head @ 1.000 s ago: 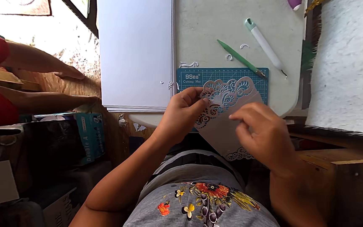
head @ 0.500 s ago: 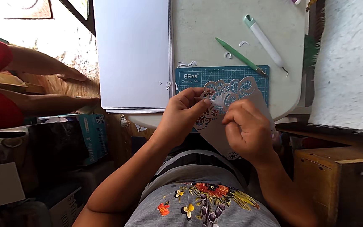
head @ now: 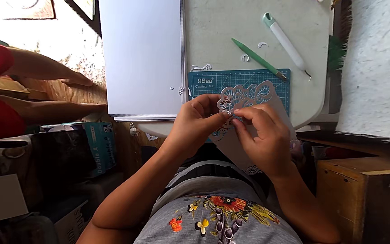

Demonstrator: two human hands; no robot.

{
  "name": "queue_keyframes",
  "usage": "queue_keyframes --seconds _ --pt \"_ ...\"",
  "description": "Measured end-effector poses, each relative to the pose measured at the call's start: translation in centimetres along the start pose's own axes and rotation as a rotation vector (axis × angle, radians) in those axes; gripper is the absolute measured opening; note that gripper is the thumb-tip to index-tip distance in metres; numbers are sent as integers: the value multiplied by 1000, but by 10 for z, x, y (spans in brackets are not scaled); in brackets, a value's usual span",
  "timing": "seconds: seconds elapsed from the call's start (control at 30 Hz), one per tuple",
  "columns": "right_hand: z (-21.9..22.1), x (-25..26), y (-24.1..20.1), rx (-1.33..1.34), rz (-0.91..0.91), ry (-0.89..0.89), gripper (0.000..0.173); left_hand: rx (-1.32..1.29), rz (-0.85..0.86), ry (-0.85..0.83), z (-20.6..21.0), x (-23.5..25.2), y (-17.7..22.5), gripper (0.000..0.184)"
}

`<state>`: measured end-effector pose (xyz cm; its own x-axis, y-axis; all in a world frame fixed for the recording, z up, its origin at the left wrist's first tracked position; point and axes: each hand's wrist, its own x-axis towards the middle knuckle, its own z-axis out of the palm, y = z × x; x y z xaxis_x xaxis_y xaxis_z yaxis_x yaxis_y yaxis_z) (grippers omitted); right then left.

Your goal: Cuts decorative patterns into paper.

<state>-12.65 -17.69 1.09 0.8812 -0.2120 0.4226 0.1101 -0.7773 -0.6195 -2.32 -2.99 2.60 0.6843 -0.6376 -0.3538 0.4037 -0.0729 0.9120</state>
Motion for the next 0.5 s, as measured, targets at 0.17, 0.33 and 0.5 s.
queue_keyframes --seconds 0.17,0.33,0.5 --pt "-2 1 1 22 16 19 15 21 -25 2 0 -1 0 17" --pt "-5 2 4 27 46 42 13 -42 -34 9 1 5 -3 14" --pt "-5 3 3 30 47 44 13 -94 -4 13 4 8 -1 24"
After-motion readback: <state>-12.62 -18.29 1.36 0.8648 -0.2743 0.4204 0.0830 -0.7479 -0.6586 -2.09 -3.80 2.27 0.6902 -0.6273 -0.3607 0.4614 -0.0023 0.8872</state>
